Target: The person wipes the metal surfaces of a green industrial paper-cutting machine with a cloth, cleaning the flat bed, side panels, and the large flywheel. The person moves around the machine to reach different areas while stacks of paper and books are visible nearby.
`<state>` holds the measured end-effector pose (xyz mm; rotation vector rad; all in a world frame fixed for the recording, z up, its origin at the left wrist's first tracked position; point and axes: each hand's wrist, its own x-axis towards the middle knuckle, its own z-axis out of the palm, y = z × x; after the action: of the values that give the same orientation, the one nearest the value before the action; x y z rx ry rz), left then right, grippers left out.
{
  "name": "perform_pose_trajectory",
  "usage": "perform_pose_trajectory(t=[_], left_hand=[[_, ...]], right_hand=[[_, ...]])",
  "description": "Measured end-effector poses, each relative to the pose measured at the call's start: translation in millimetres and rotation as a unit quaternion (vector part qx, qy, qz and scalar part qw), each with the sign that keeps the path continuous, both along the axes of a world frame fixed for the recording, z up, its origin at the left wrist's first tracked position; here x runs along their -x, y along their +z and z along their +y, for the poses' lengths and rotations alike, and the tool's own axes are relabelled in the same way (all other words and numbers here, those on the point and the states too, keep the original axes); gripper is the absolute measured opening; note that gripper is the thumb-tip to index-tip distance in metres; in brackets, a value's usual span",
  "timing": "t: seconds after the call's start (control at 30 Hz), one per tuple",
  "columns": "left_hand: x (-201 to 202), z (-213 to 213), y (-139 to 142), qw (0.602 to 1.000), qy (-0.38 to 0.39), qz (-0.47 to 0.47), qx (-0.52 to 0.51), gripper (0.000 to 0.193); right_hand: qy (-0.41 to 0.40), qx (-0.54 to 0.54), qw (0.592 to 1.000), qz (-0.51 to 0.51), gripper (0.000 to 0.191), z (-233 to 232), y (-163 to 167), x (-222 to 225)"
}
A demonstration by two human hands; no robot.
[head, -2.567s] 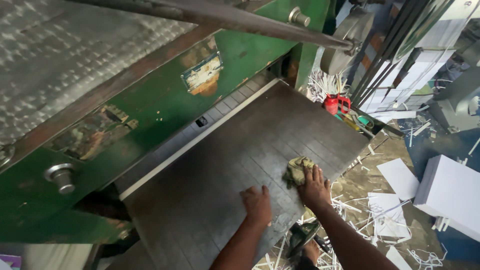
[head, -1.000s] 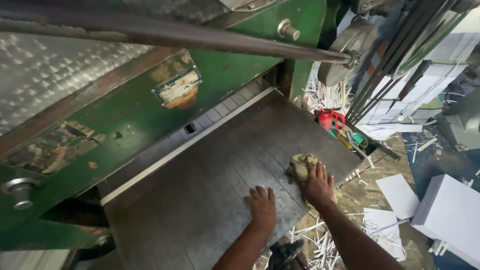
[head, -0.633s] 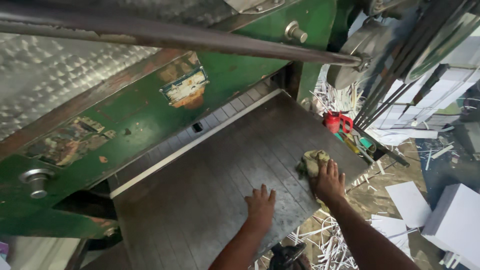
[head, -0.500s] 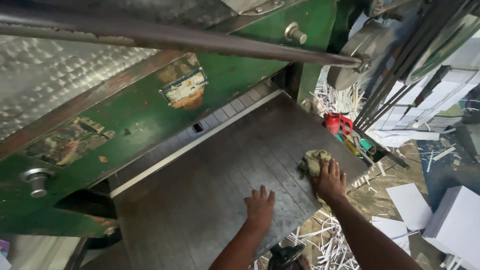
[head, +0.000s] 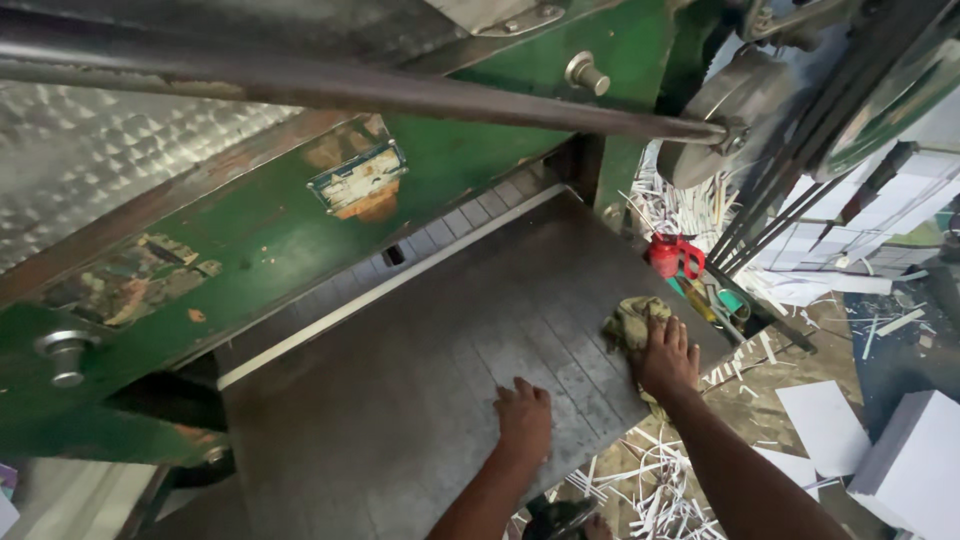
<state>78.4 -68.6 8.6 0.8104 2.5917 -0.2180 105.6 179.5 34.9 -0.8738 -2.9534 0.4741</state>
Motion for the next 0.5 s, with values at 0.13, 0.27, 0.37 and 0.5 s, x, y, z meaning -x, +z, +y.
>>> perform_pose_trajectory(t=[0.13, 0.27, 0.37, 0.5], left_hand=[[-2, 12, -5, 0.998, 0.011, 0.057, -0.008, 0.105], [3, 24, -2, 0.999, 0.049, -0.015, -0.004, 0.115], [0, 31, 0, 0.999, 0.045, 0.021, -0.018, 0.103], [-4, 33, 3, 0.999, 0.042, 0.009, -0.002, 0.096]], right_hand=[[-0.004, 0.005, 1.0, 0.002, 0.084, 18, -2, 3], [0.006, 0.0, 1.0, 0.02, 0.083, 32, -5, 5], [0.0, 0.004, 1.0, 0.013, 0.081, 41, -4, 9], [0.0, 0.012, 1.0, -0.004, 0.083, 52, -1, 12]])
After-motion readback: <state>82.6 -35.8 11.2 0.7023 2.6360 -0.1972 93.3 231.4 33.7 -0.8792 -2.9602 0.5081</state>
